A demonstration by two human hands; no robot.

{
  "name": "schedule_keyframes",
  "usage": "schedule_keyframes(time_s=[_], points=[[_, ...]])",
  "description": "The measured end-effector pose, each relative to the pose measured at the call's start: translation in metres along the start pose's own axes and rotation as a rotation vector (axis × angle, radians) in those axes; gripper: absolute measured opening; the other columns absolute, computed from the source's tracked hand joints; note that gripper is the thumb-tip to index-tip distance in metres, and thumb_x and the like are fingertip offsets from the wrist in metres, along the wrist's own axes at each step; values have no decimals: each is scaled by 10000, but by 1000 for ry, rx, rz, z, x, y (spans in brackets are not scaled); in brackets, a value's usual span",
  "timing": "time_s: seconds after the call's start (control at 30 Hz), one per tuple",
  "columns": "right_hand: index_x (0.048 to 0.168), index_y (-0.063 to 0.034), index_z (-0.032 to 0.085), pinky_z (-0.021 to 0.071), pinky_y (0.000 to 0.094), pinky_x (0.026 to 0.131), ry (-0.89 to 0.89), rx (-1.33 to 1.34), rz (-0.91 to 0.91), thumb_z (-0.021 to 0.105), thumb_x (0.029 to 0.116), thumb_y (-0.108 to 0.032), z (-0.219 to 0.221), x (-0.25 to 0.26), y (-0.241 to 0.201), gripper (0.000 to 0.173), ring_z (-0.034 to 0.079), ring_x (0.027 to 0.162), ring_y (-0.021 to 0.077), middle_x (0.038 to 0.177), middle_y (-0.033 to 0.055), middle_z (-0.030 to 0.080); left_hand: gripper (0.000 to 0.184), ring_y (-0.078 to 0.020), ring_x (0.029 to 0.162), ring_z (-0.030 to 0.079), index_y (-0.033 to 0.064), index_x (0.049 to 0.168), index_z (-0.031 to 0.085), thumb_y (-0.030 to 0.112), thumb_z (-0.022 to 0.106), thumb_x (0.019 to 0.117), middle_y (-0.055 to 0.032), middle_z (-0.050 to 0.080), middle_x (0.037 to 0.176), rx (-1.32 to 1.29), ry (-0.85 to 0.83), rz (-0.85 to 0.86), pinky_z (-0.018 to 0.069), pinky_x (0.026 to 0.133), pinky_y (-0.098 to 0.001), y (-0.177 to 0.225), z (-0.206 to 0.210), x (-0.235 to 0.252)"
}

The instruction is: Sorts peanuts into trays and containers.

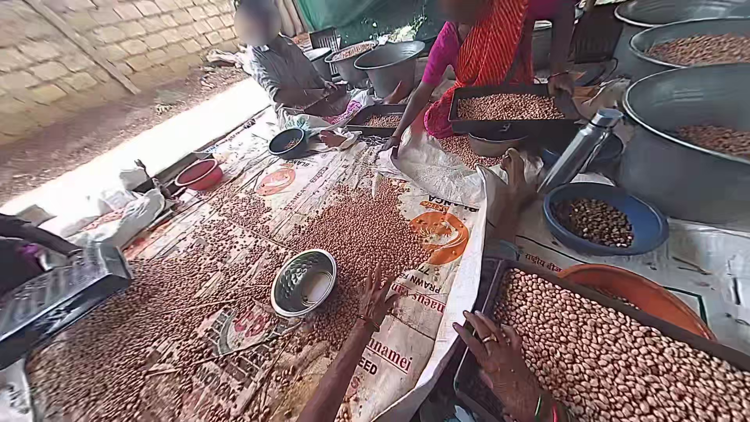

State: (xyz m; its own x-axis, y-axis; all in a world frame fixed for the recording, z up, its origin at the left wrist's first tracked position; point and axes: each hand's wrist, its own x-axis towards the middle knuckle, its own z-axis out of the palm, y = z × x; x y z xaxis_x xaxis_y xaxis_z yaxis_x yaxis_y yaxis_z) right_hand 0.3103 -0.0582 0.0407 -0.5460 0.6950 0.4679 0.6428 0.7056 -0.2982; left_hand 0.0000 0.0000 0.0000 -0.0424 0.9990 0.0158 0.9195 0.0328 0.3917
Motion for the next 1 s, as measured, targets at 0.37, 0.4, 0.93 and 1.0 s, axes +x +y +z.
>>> schedule_keyframes(time_s=[0.37,0.4,0.93,1.0], points=[[1488,-64,533,266,686,1136,-458,272,384,714,925,-114,-48,-42,-3,594,307,1509,443,1630,238,338,775,-459,1316,538,132,1639,181,75,588,982,-284,512,1466,72,-569,-1,394,1100,-612,115,-51,-12],[1495,-59,522,242,670,1154,-503,285,413,683,954,-127,-54,-39,-5,568,279,1524,430,1640,232,320,758,-470,1333,517,143,1639,188,77,573,989,-282,508,1469,218,-535,-97,379,1101,-638,107,-59,-10],[1434,76,524,308,822,967,220,-290,1036,746,875,-121,-195,-190,77,633,434,1305,658,1467,405,442,441,-374,1163,616,-121,1315,559,247,499,1080,-317,628,1223,-455,-470,45,440,1044,-512,207,19,26],[1424,100,511,320,816,977,203,-219,1035,688,919,-188,-215,-210,100,607,459,1276,660,1410,420,480,408,-289,1140,627,-100,1360,524,183,524,1065,-277,618,1259,-608,-517,-24,477,1026,-438,209,23,38]])
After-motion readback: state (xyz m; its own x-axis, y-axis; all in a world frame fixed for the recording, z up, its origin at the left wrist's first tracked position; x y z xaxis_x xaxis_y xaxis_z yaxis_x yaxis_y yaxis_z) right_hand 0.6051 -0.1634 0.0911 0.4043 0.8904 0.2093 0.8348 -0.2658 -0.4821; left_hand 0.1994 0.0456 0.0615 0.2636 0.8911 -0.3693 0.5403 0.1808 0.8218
